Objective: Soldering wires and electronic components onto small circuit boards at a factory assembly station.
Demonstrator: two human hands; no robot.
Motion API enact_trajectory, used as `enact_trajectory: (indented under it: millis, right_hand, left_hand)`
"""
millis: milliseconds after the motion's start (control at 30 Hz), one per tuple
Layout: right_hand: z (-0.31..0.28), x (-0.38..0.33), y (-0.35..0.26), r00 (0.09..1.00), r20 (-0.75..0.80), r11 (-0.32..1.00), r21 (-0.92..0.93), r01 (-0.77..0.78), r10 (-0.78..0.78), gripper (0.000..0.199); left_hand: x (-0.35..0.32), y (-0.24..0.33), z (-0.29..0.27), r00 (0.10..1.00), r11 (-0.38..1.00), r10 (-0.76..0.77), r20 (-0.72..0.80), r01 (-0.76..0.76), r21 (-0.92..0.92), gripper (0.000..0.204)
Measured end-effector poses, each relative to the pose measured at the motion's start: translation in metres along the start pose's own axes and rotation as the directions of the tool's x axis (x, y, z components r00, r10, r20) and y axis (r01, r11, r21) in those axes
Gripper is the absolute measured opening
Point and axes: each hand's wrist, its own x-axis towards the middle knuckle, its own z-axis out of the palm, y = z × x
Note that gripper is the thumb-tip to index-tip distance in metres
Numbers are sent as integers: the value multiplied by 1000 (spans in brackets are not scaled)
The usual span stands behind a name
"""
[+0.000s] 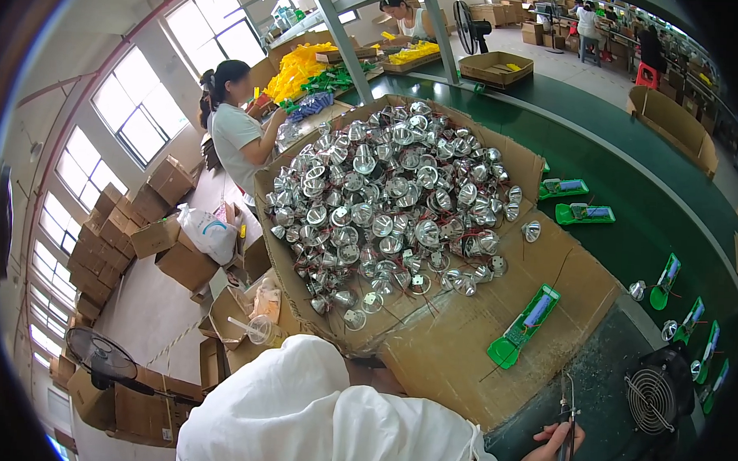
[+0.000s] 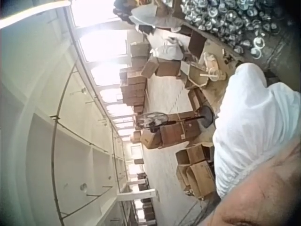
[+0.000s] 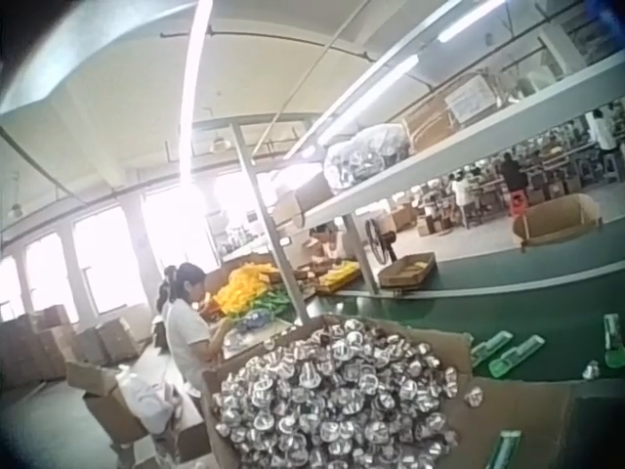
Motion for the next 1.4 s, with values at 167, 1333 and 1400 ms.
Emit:
enact_trajectory:
  millis: [167, 1333, 1400]
  right_hand:
    - [1, -1, -3, 1000, -15, 1000, 1, -4, 4, 18]
    - [-5, -3, -4, 999, -38, 998, 45, -31, 32, 20]
    - [-5, -2, -3, 999, -33, 998, 60, -37, 39, 20]
  left_hand:
    - [-5, -1, -3, 998, 993, -39, -45, 34, -113, 39]
    - [6, -1, -49, 929, 728, -240, -282, -20, -685, 40]
    - [6, 1, -46, 953, 750, -189, -238, -16, -661, 40]
